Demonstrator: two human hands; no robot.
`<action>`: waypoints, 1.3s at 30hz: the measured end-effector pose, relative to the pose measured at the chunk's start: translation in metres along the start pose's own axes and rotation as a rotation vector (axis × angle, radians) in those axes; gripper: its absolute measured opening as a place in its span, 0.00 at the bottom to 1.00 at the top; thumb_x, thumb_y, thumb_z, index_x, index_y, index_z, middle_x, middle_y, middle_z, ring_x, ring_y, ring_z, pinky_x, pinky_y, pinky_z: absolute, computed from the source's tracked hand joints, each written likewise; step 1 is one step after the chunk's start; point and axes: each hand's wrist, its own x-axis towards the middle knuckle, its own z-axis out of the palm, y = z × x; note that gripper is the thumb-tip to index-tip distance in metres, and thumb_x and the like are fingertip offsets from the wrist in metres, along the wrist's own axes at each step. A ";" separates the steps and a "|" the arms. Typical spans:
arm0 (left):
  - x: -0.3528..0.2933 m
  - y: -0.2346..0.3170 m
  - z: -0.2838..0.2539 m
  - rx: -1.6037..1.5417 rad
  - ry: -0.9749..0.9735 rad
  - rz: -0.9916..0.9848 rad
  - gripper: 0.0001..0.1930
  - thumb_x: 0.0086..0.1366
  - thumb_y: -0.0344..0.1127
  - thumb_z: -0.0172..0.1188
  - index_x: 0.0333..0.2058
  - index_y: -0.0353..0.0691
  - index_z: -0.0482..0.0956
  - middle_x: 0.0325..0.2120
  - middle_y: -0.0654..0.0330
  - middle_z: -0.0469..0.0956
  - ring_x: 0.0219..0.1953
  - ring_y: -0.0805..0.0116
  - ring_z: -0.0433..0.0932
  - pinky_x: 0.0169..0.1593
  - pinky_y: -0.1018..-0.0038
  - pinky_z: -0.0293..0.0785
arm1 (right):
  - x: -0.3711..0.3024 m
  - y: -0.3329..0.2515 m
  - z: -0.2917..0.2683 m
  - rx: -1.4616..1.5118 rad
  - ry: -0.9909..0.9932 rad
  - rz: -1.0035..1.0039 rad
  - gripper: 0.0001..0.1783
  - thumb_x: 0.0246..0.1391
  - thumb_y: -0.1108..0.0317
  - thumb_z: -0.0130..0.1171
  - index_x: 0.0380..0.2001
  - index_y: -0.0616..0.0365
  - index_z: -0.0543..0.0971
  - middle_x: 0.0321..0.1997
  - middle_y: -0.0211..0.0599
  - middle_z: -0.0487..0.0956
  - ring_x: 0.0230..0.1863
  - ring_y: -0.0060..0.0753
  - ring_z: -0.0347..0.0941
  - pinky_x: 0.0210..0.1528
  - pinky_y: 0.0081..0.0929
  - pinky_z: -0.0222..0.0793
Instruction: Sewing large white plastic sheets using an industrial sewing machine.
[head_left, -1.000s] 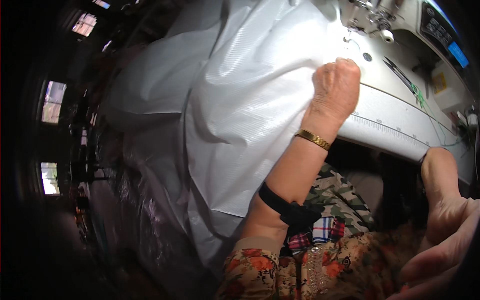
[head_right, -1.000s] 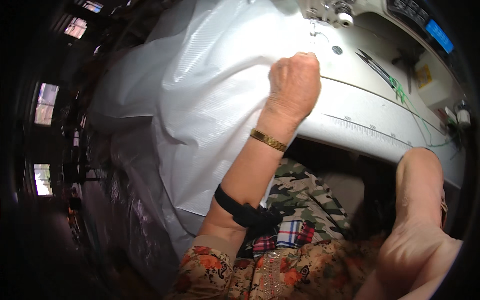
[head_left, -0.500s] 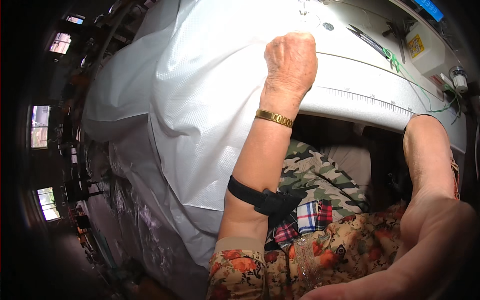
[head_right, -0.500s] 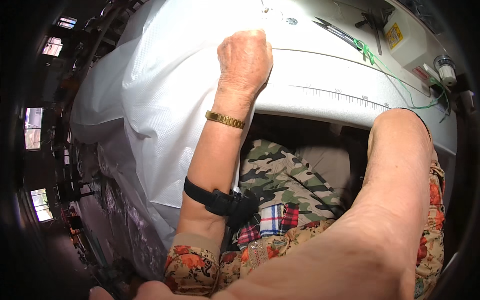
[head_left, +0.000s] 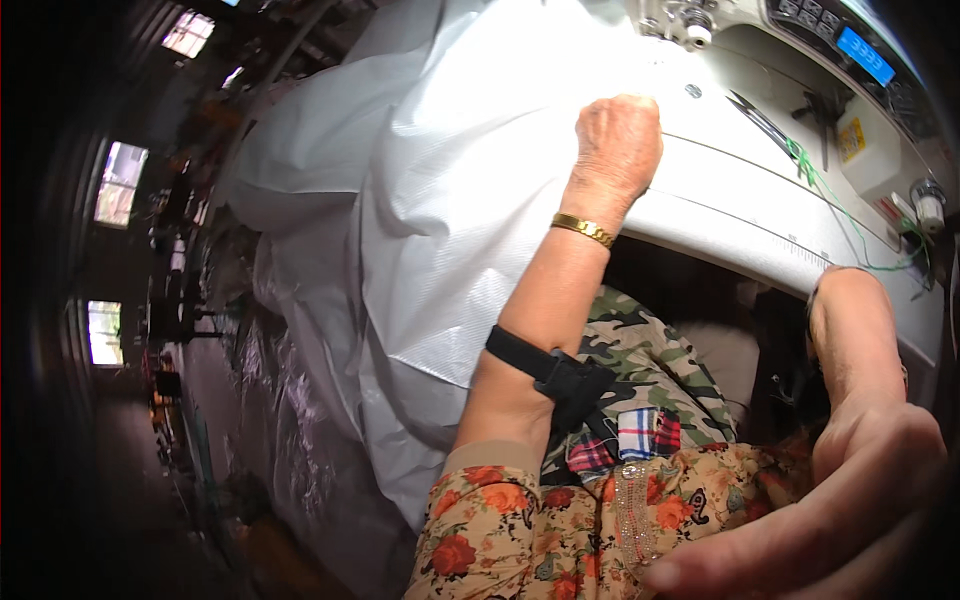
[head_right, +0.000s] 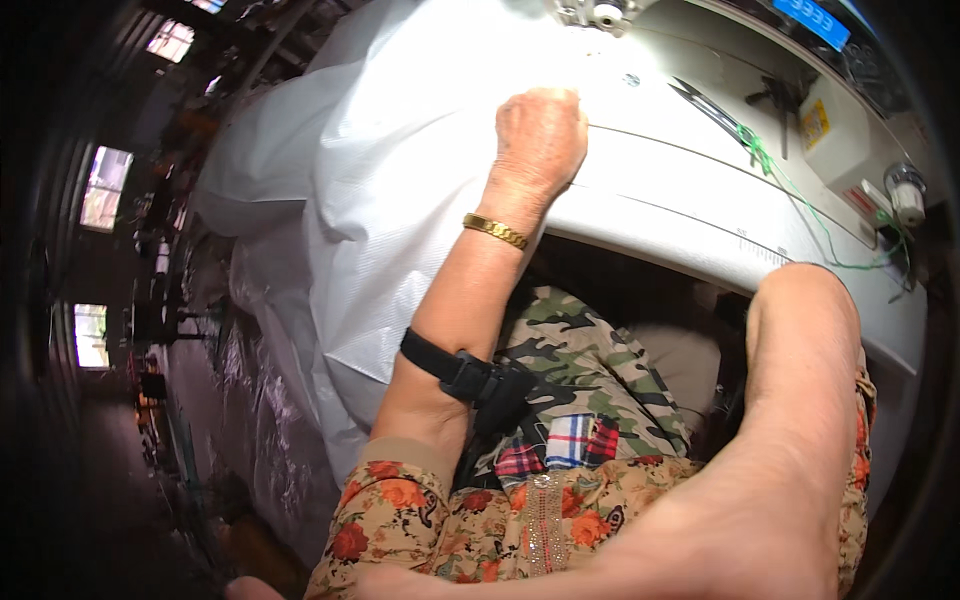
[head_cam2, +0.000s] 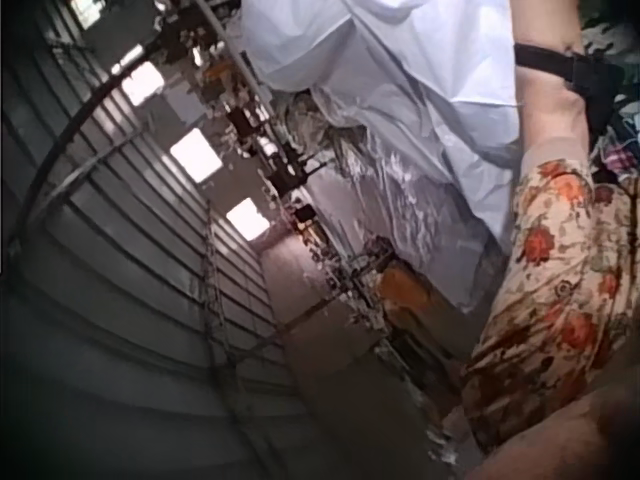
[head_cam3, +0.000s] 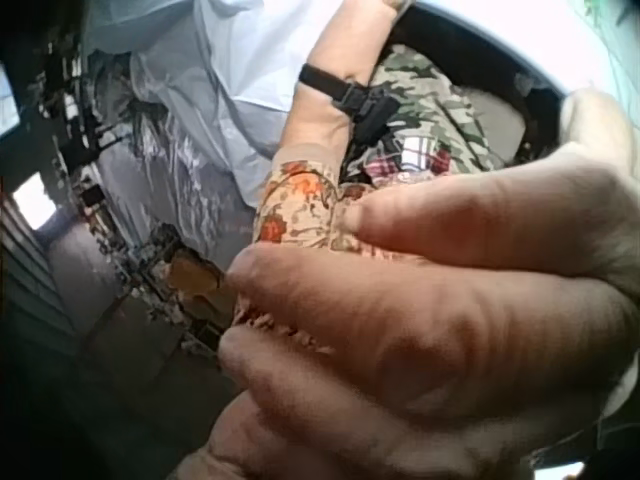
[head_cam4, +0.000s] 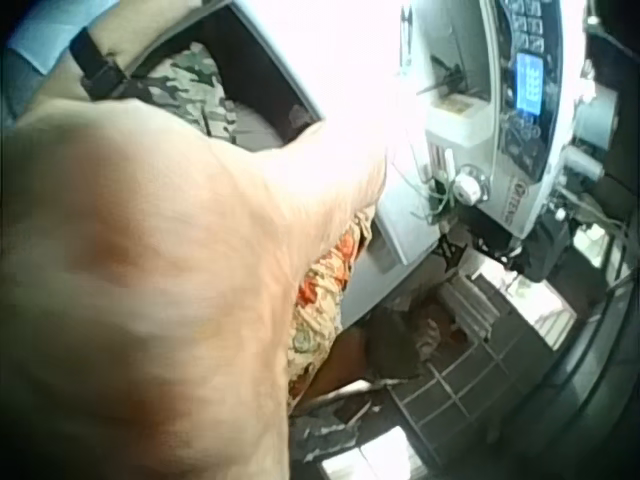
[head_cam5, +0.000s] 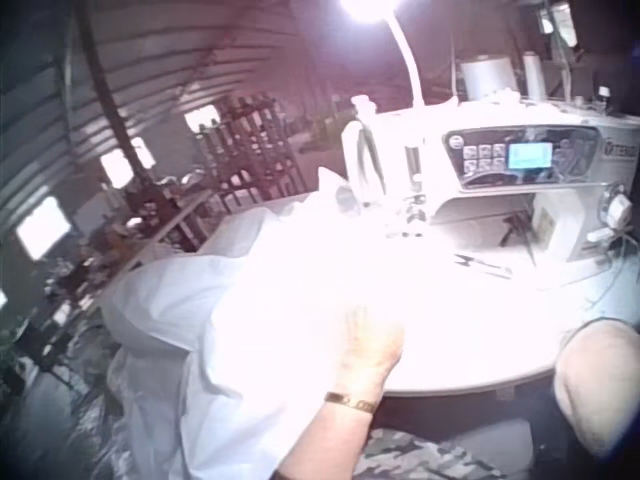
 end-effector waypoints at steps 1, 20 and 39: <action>-0.002 -0.001 -0.002 0.032 0.004 -0.007 0.06 0.53 0.28 0.57 0.19 0.35 0.78 0.19 0.48 0.78 0.25 0.51 0.80 0.32 0.59 0.77 | 0.001 0.001 0.001 0.017 -0.009 -0.005 0.10 0.60 0.75 0.46 0.31 0.63 0.77 0.33 0.40 0.82 0.32 0.33 0.80 0.43 0.33 0.79; -0.005 -0.005 0.004 0.076 0.055 0.065 0.04 0.48 0.24 0.58 0.17 0.37 0.79 0.17 0.49 0.78 0.22 0.52 0.80 0.28 0.63 0.77 | 0.030 0.025 0.014 0.149 -0.158 -0.111 0.13 0.62 0.76 0.43 0.28 0.65 0.77 0.32 0.43 0.81 0.31 0.34 0.81 0.42 0.32 0.80; 0.003 0.006 -0.011 0.018 -0.079 0.048 0.09 0.56 0.28 0.56 0.18 0.35 0.77 0.14 0.50 0.75 0.20 0.57 0.78 0.28 0.61 0.76 | 0.095 0.026 0.026 0.581 -0.383 -0.619 0.16 0.63 0.77 0.40 0.26 0.67 0.77 0.30 0.45 0.81 0.30 0.36 0.81 0.40 0.31 0.81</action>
